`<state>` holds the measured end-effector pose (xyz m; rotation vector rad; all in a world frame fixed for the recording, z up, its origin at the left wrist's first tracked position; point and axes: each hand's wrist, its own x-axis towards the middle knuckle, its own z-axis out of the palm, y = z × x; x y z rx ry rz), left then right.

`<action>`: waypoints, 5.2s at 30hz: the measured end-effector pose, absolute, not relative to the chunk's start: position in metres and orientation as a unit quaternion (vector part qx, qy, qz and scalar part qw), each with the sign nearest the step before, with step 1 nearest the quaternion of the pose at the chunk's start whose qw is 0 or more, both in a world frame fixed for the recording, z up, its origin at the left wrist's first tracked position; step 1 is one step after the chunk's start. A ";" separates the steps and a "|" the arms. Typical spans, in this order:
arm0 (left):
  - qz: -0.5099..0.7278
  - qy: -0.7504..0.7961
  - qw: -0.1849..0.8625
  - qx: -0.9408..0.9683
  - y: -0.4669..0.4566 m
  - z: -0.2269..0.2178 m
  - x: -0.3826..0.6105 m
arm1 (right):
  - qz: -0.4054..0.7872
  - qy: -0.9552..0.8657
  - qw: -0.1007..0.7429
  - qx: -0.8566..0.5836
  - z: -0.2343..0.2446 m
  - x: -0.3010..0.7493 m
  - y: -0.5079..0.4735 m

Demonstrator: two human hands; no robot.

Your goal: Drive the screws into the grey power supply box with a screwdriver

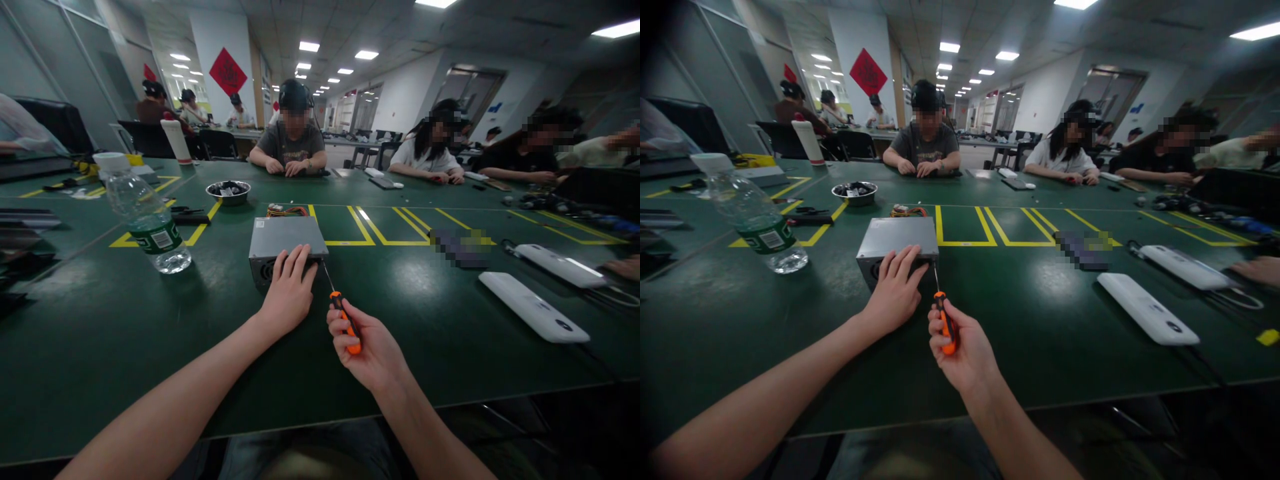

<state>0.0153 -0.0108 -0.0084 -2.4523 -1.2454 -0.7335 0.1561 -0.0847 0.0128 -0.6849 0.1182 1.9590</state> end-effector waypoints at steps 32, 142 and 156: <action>-0.260 -0.419 0.156 -0.856 -0.009 -0.012 0.016 | 0.846 0.090 0.507 -0.139 0.010 0.154 -0.085; -0.317 -0.438 0.166 -0.825 0.012 -0.011 -0.005 | 0.167 -0.879 0.282 -0.346 0.025 0.174 -0.110; -0.326 -0.443 0.118 -0.827 0.012 -0.003 -0.008 | 0.133 -0.860 0.406 -0.281 -0.008 0.192 -0.058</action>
